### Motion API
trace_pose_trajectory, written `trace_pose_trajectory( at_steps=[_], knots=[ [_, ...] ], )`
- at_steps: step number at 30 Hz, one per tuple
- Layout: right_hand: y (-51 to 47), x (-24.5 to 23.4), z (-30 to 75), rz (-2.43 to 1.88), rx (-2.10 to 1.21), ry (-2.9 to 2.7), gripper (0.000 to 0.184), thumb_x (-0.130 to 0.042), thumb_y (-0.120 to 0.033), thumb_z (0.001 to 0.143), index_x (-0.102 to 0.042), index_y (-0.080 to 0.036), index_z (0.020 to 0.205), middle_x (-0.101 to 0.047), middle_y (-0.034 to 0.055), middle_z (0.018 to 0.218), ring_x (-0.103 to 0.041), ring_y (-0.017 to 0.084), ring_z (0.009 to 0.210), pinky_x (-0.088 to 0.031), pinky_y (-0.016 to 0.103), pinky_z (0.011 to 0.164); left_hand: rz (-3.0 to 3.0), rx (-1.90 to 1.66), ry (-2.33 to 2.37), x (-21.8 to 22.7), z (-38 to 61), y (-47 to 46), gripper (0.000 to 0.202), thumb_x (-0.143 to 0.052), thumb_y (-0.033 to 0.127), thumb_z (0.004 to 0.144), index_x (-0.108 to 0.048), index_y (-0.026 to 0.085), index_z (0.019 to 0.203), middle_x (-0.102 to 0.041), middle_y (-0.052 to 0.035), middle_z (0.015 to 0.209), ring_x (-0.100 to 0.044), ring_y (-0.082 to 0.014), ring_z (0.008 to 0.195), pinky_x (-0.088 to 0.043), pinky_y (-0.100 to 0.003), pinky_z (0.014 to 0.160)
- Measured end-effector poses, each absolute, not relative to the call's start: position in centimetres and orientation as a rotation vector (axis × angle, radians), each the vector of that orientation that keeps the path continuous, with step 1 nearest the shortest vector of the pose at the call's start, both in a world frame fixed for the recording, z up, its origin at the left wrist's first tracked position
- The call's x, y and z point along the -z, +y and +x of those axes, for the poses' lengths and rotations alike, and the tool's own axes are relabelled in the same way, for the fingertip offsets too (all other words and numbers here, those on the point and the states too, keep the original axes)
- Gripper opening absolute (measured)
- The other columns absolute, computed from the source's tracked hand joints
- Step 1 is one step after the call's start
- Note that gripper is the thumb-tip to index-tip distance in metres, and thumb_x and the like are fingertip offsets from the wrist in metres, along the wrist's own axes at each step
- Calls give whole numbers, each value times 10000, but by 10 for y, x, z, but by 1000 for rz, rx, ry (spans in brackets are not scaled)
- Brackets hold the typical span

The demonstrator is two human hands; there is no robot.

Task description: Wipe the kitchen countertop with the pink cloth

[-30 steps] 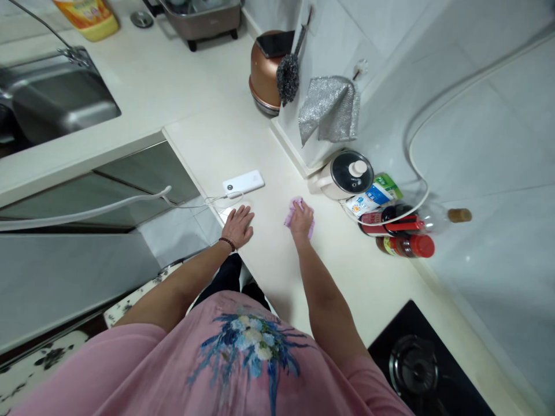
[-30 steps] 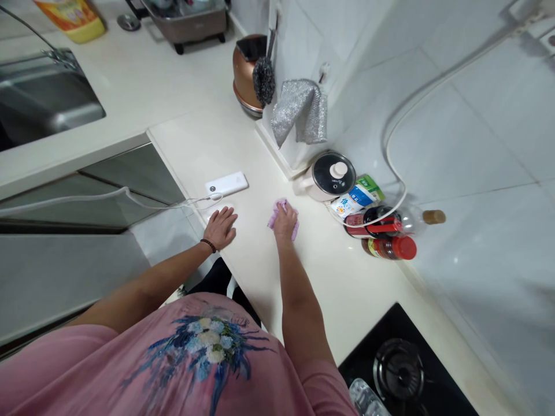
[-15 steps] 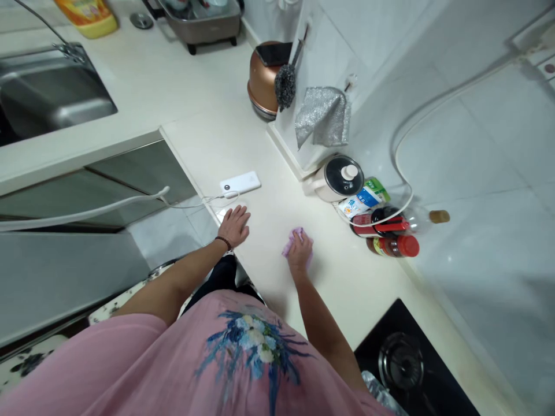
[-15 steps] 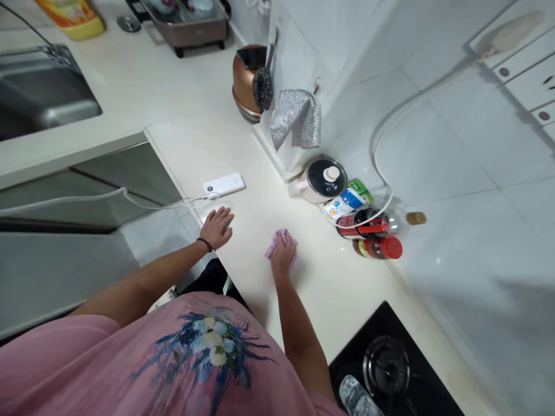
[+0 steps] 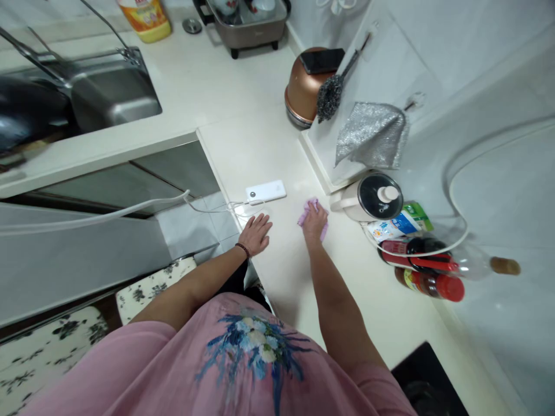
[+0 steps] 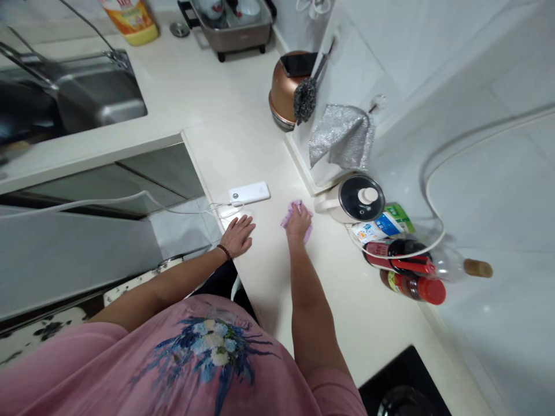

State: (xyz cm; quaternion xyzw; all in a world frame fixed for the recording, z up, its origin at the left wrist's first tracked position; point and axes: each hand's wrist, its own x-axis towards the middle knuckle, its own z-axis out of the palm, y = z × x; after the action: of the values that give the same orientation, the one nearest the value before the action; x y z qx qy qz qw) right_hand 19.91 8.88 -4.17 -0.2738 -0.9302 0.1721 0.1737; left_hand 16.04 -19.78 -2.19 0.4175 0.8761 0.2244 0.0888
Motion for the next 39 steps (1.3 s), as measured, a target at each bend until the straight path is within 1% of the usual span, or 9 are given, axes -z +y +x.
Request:
trace_pose_trajectory(
  at_steps=[8,11,15,20,23,29,34,36,39],
  knots=[
    [113,40,138,-851,-419,-2574,447,-419,-187,1010,-748,-204,1312,-625,176,1365,-517,295,1235,-420,473,1050,1232,-697,2593,27,161,-199,606,-541,287,965,-530,173,1560,-401,-137,1713,-253,-324,1643,-190,-597,1340],
    [96,38,131,-844,-424,-2629,456,-428,-155,1008,-735,-214,1340,-617,182,1401,-517,293,1242,-422,457,1037,1231,-677,2588,26,161,-199,594,-531,284,976,-532,164,1558,-394,-134,1718,-237,-320,1649,-180,-587,1347],
    [52,34,140,-664,-512,-2753,444,-446,-156,1030,-727,-240,1362,-616,167,1430,-512,284,1270,-409,446,1076,1234,-683,2590,23,161,-199,598,-494,247,987,-513,158,1577,-392,-131,1719,-213,-305,1657,-170,-576,1350],
    [4,29,173,-501,-590,-2797,412,-460,-167,1042,-735,-230,1342,-634,162,1399,-509,273,1265,-402,431,1097,1237,-752,2596,22,160,-199,682,-457,229,987,-391,144,1660,-358,-143,1735,-182,-307,1665,-187,-579,1341],
    [-15,25,200,-428,-627,-2823,385,-485,-178,1040,-747,-241,1316,-652,147,1373,-516,262,1255,-408,411,1093,1243,-796,2588,22,160,-200,715,-452,219,971,-358,145,1676,-336,-146,1744,-172,-310,1666,-188,-592,1339],
    [-43,19,290,-382,-651,-2848,378,-473,-177,1043,-768,-248,1270,-687,144,1345,-571,257,1243,-447,425,1084,1238,-874,2585,24,161,-201,717,-434,205,960,-364,153,1671,-356,-142,1735,-187,-302,1664,-203,-609,1337],
    [-60,17,379,-347,-623,-2870,389,-477,-181,1029,-772,-293,1258,-722,129,1319,-633,262,1236,-502,442,1058,1233,-923,2585,27,161,-201,728,-444,204,953,-362,158,1675,-354,-143,1736,-180,-302,1665,-200,-622,1340],
    [-62,17,396,-363,-610,-2866,406,-466,-171,1024,-774,-307,1249,-731,119,1307,-652,262,1224,-516,441,1044,1241,-930,2582,29,161,-201,721,-444,206,957,-367,161,1672,-347,-136,1740,-171,-299,1667,-200,-617,1343],
    [-61,17,394,-374,-618,-2872,407,-470,-175,1017,-774,-307,1254,-732,121,1296,-654,267,1223,-518,445,1043,1249,-933,2582,30,160,-201,698,-438,210,968,-384,146,1661,-331,-137,1747,-154,-297,1671,-198,-600,1348]
  ],
)
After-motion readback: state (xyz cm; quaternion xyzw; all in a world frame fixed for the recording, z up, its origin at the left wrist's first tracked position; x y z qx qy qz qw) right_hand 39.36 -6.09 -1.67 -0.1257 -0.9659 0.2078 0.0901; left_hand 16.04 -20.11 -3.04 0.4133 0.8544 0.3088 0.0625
